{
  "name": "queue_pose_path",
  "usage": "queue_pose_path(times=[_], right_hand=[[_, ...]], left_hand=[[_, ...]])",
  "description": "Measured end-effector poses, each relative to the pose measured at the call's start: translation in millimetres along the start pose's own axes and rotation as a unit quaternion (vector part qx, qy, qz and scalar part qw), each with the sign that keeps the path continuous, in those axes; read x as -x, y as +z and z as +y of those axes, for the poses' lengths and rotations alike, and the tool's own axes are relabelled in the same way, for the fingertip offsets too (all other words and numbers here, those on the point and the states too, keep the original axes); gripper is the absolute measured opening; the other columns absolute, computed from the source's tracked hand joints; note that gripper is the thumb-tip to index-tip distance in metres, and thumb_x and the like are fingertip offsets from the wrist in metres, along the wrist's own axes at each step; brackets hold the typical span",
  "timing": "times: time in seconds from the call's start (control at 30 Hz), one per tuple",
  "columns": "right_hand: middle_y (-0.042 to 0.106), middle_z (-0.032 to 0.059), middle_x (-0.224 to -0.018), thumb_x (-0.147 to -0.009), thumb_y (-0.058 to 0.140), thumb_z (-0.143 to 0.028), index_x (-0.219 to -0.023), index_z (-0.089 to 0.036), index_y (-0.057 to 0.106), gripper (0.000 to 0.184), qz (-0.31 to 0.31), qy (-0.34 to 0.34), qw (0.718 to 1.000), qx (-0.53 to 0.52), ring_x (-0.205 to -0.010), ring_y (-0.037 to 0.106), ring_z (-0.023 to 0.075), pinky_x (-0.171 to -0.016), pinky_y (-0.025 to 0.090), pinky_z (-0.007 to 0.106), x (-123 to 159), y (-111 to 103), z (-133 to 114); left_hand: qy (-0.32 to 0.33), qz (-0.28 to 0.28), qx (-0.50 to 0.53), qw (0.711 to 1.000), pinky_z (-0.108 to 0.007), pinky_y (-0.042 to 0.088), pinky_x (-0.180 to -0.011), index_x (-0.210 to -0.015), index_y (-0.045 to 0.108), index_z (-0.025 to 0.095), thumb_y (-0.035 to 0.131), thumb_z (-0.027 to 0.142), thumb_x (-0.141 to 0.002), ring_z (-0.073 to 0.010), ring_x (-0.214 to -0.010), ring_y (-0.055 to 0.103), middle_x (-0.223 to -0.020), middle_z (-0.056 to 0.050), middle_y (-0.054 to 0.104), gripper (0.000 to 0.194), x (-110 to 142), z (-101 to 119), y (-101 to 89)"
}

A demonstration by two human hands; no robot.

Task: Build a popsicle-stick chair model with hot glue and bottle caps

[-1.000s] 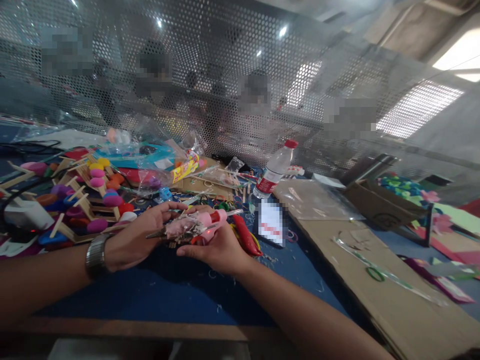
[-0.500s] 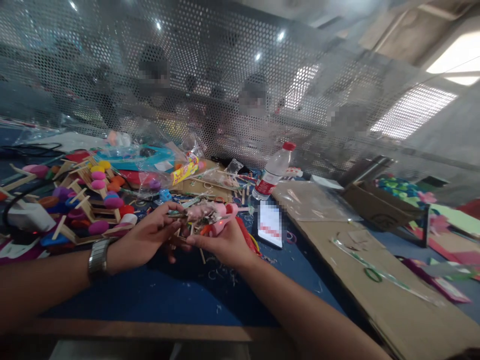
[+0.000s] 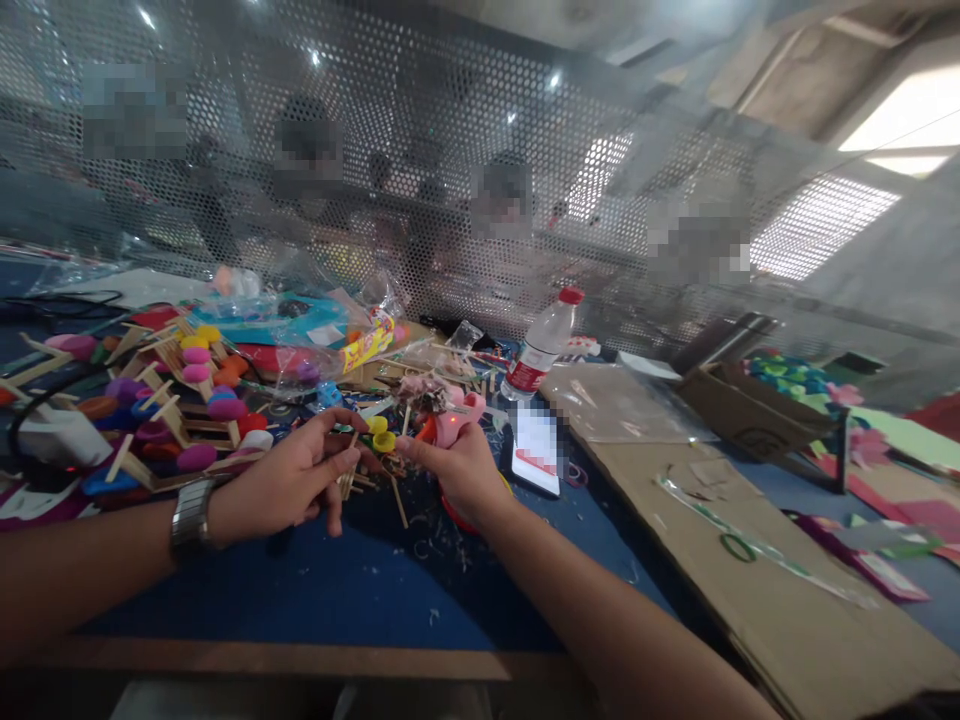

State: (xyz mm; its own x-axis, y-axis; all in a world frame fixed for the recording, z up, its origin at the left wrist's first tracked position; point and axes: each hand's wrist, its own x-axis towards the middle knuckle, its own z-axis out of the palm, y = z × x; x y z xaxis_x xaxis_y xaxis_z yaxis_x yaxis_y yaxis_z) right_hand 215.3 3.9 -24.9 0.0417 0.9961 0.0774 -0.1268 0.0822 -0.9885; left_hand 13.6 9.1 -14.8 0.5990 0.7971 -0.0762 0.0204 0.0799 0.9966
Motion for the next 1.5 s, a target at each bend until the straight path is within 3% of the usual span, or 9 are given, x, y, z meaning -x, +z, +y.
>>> queue_pose_path(times=[0.2, 0.37, 0.53, 0.7, 0.83, 0.93, 1.17, 1.37, 1.5], right_hand=[[0.07, 0.0007, -0.073, -0.048, 0.095, -0.033, -0.076, -0.02, 0.067, 0.042, -0.034, -0.011, 0.999, 0.0, -0.07, 0.065, 0.0202, -0.075, 0.057, 0.038, -1, -1, 0], [0.075, 0.0027, -0.09, -0.048, 0.095, -0.025, -0.095, -0.022, 0.071, 0.054, -0.115, 0.008, 0.993, -0.025, -0.086, 0.071, 0.0249, -0.089, 0.057, 0.043, -1, -4, -2], [0.07, -0.0008, -0.074, -0.049, 0.094, -0.024, -0.091, -0.021, 0.07, 0.049, -0.123, 0.018, 0.992, -0.03, -0.068, 0.067, 0.02, -0.072, 0.057, 0.036, -2, -7, 0], [0.057, -0.0053, -0.053, -0.045, 0.095, -0.031, -0.07, -0.018, 0.063, 0.043, -0.052, 0.023, 0.998, 0.003, -0.048, 0.049, 0.0111, -0.049, 0.044, 0.027, -2, -3, 0], [0.064, -0.0028, -0.066, -0.046, 0.095, -0.03, -0.079, -0.02, 0.066, 0.045, -0.07, 0.001, 0.997, -0.015, -0.058, 0.056, 0.0137, -0.058, 0.05, 0.029, 4, 8, -3], [0.065, -0.0008, -0.069, -0.05, 0.093, -0.034, -0.072, -0.019, 0.066, 0.038, -0.096, -0.013, 0.995, -0.001, -0.059, 0.056, 0.014, -0.058, 0.051, 0.029, 9, 15, -4], [0.068, 0.0001, -0.072, -0.059, 0.088, -0.036, -0.078, -0.021, 0.067, 0.031, -0.114, -0.033, 0.992, 0.047, -0.06, 0.057, 0.0148, -0.065, 0.053, 0.031, 11, 15, 0], [0.066, -0.001, -0.067, -0.059, 0.087, -0.03, -0.071, -0.02, 0.064, 0.027, -0.126, -0.05, 0.989, 0.064, -0.06, 0.055, 0.0139, -0.06, 0.051, 0.028, 11, 13, 5], [0.069, 0.0007, -0.071, -0.062, 0.086, -0.034, -0.074, -0.02, 0.067, 0.026, -0.137, -0.063, 0.987, 0.053, -0.057, 0.055, 0.0135, -0.06, 0.053, 0.029, 10, 14, 2]], left_hand=[[0.035, 0.012, 0.027, 0.999, -0.016, 0.049, -0.041, -0.118, 0.037, 0.023, 0.07, 0.024, -0.084, -0.0149, -0.065, 0.075, -0.121, -0.012, 0.063, 0.047, -1, 2, -0.9], [0.054, 0.039, 0.055, 0.996, -0.022, 0.056, -0.054, -0.116, 0.041, 0.022, 0.072, 0.017, -0.08, -0.0179, -0.077, 0.075, -0.122, -0.011, 0.063, 0.048, -2, 4, -3.6], [0.07, 0.106, 0.067, 0.99, -0.024, 0.055, -0.061, -0.111, 0.042, 0.021, 0.076, 0.016, -0.075, -0.0156, -0.077, 0.074, -0.116, -0.008, 0.065, 0.05, -5, 2, -7.0], [0.081, 0.097, 0.026, 0.992, -0.027, 0.054, -0.07, -0.11, 0.044, 0.021, 0.078, 0.017, -0.073, -0.0125, -0.075, 0.068, -0.104, -0.003, 0.067, 0.05, -4, 3, -5.9], [0.11, 0.051, -0.044, 0.992, -0.025, 0.048, -0.062, -0.11, 0.046, 0.021, 0.075, 0.019, -0.077, -0.0112, -0.068, 0.061, -0.092, 0.0, 0.066, 0.044, 1, 3, -0.5], [0.124, 0.027, -0.073, 0.989, -0.025, 0.044, -0.06, -0.109, 0.048, 0.021, 0.074, 0.022, -0.079, -0.0123, -0.066, 0.058, -0.086, 0.001, 0.065, 0.039, 2, 0, 2.6], [0.11, -0.004, -0.007, 0.994, -0.034, 0.052, -0.081, -0.107, 0.051, 0.021, 0.078, 0.024, -0.075, -0.0212, -0.092, 0.067, -0.103, -0.005, 0.067, 0.043, 0, -6, 1.6], [0.134, 0.012, -0.061, 0.989, -0.035, 0.054, -0.079, -0.106, 0.052, 0.02, 0.075, 0.022, -0.078, -0.0218, -0.089, 0.068, -0.099, -0.005, 0.068, 0.036, 2, 0, 3.6], [0.137, -0.006, -0.039, 0.99, -0.036, 0.055, -0.084, -0.115, 0.051, 0.021, 0.076, 0.023, -0.079, -0.0226, -0.098, 0.068, -0.106, -0.005, 0.068, 0.044, 2, -2, 4.8]])
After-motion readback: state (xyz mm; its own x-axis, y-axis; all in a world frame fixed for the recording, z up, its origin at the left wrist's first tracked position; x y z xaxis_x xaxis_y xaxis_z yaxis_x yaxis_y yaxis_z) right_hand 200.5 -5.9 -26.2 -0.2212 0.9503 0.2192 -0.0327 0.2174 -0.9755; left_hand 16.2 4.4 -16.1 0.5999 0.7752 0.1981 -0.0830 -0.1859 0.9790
